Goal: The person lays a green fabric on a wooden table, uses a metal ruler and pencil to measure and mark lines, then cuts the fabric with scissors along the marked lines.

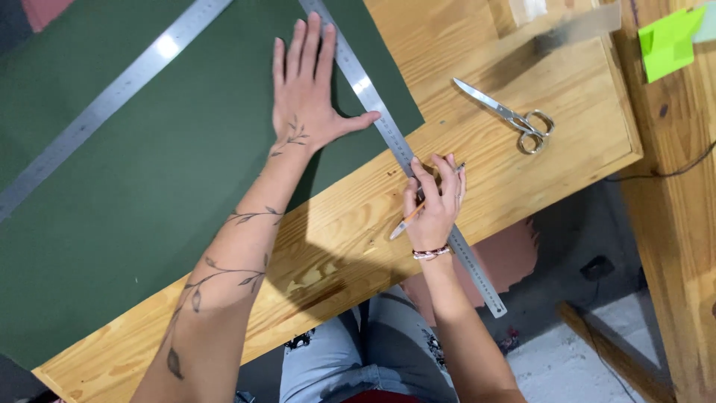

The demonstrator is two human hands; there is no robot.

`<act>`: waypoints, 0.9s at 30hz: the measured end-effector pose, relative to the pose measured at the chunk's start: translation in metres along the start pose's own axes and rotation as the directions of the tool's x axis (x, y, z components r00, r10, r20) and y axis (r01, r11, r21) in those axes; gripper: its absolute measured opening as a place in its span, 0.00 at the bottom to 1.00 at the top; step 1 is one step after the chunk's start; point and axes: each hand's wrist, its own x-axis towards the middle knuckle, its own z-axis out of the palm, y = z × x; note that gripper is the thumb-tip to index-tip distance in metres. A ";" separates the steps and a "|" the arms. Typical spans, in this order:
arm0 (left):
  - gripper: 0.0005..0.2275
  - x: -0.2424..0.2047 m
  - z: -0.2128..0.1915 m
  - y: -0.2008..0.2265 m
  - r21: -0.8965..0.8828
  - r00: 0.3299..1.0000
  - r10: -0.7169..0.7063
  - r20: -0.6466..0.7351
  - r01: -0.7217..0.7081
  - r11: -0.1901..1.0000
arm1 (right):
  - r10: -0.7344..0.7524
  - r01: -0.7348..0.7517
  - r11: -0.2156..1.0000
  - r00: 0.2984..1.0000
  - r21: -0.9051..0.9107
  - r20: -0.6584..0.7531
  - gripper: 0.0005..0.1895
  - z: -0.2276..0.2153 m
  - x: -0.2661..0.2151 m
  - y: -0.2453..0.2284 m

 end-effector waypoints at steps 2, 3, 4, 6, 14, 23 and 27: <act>0.57 0.001 0.003 -0.002 -0.020 1.000 -0.003 -0.021 0.002 1.000 | -0.026 0.026 1.000 1.000 0.004 0.001 0.13 0.000 0.009 -0.003; 0.58 0.000 0.005 -0.003 -0.048 0.999 0.009 -0.036 -0.011 0.999 | -0.057 0.056 0.998 0.998 0.033 0.007 0.13 -0.002 0.018 -0.008; 0.58 -0.002 0.007 -0.004 -0.076 0.998 0.021 -0.051 -0.025 0.997 | -0.087 0.087 0.994 0.996 0.062 0.013 0.13 -0.003 0.025 -0.013; 0.58 -0.002 0.007 -0.004 -0.102 0.998 0.011 -0.056 -0.017 0.995 | -0.137 0.127 0.980 0.989 0.151 0.054 0.15 0.002 0.051 -0.026; 0.60 -0.028 0.012 -0.013 -0.101 0.991 -0.127 -0.052 0.121 0.988 | -0.305 0.264 0.950 0.900 0.169 0.311 0.22 0.070 0.077 0.007; 0.63 -0.170 0.012 -0.126 -0.310 0.939 -0.343 -0.005 0.325 0.894 | -0.307 0.330 0.939 0.932 -0.098 0.191 0.16 0.083 0.081 0.018; 0.61 -0.255 0.003 -0.192 -0.311 0.925 -0.369 0.091 0.378 0.872 | -0.371 0.391 0.902 0.919 -0.184 0.134 0.26 0.100 0.081 0.041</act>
